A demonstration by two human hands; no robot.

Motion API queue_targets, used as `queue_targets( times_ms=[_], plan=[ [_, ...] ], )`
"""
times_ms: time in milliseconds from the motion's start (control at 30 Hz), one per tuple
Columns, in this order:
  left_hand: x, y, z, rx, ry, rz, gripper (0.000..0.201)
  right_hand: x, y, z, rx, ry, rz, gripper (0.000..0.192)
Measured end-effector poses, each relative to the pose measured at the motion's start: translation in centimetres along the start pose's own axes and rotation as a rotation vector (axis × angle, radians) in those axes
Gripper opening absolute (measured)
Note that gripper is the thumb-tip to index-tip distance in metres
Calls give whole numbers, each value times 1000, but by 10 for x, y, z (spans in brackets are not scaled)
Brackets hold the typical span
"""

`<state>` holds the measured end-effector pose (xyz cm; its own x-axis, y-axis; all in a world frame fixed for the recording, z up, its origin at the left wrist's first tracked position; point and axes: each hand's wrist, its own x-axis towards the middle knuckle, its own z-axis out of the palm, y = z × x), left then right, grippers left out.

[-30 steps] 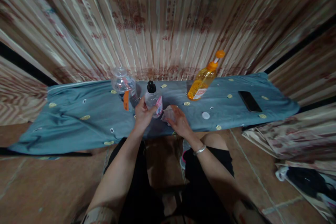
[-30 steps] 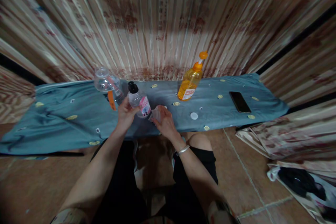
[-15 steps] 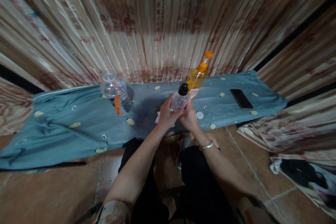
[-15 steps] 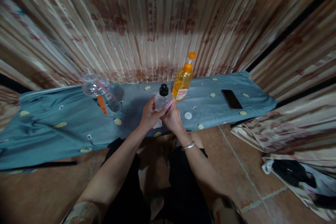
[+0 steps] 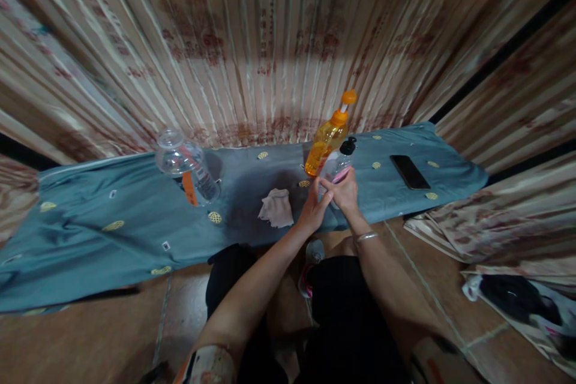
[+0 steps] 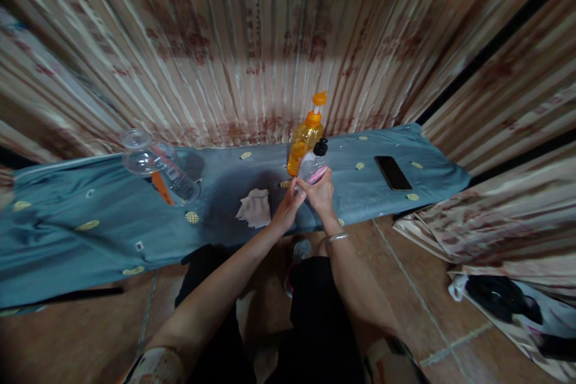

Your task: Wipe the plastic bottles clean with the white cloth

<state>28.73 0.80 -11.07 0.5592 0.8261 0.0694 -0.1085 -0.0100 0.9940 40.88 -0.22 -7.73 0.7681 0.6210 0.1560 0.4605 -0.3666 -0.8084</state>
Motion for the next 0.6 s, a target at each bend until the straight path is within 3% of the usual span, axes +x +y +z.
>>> queue_targets(
  times_ms=[600],
  plan=[
    [11,-14,2,-12,16,-53,61,-1,21,4,-5,-3,-2,83]
  ],
)
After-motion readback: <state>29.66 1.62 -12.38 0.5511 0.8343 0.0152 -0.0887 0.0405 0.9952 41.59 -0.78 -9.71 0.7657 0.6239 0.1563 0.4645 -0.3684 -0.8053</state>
